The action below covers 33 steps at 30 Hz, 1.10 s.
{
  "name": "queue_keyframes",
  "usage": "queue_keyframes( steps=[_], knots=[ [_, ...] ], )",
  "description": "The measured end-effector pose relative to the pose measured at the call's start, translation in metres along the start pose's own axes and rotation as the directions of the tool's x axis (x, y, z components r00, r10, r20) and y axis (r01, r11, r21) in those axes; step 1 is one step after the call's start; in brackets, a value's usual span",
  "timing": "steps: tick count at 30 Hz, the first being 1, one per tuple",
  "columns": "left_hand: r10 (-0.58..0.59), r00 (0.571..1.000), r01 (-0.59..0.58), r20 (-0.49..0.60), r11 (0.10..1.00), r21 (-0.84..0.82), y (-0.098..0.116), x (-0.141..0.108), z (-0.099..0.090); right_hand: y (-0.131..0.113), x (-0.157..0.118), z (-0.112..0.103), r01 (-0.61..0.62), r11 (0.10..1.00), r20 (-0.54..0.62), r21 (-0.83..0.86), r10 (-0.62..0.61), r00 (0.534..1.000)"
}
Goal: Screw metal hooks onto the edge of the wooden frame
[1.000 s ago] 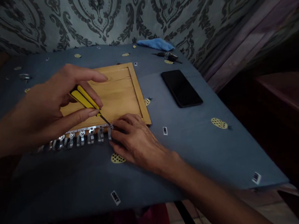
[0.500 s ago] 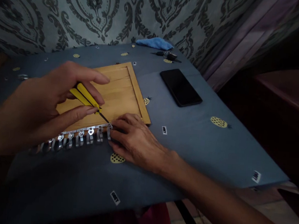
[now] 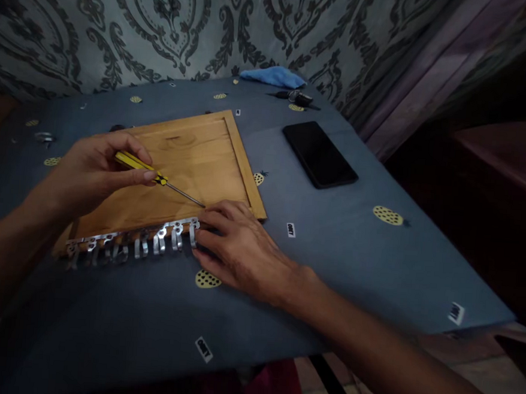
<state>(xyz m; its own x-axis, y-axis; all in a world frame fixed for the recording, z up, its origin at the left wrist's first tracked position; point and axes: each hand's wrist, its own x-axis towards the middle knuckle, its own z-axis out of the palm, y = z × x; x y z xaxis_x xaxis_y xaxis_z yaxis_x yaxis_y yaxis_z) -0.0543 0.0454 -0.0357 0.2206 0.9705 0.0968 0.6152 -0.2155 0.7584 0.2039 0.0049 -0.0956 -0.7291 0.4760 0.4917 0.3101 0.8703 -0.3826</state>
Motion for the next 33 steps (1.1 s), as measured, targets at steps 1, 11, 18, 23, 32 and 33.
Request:
queue_keyframes(
  steps=[1, 11, 18, 23, 32, 33],
  knots=[
    [0.002, 0.999, -0.003, 0.054, 1.0, 0.017, -0.007, 0.002, -0.003, 0.0, 0.0, 0.0, -0.002, 1.0, 0.003, 0.002, 0.002, 1.0],
    [0.094, 0.944, -0.175, 0.316, 0.955, 0.24, -0.028, 0.001, -0.005, 0.001, -0.001, 0.001, 0.003, 1.0, -0.01, 0.009, -0.003, 1.0],
    [0.148, 0.958, -0.245, 0.244, 0.865, 0.438, 0.007, -0.038, 0.005, 0.002, -0.001, 0.002, 0.002, 1.0, -0.008, 0.004, -0.002, 1.0],
    [0.175, 0.958, -0.276, 0.225, 0.771, 0.574, 0.024, -0.072, 0.034, 0.002, -0.001, 0.003, 0.009, 1.0, -0.021, 0.011, -0.009, 1.0],
    [0.07, 0.987, -0.128, 0.142, 0.879, 0.46, 0.021, -0.072, 0.049, 0.001, -0.001, 0.003, -0.005, 1.0, -0.003, 0.025, 0.005, 1.0],
    [0.058, 0.989, -0.115, 0.139, 0.888, 0.446, 0.021, -0.072, 0.049, 0.001, -0.001, 0.002, -0.004, 1.0, -0.001, 0.024, 0.005, 1.0]
  ],
)
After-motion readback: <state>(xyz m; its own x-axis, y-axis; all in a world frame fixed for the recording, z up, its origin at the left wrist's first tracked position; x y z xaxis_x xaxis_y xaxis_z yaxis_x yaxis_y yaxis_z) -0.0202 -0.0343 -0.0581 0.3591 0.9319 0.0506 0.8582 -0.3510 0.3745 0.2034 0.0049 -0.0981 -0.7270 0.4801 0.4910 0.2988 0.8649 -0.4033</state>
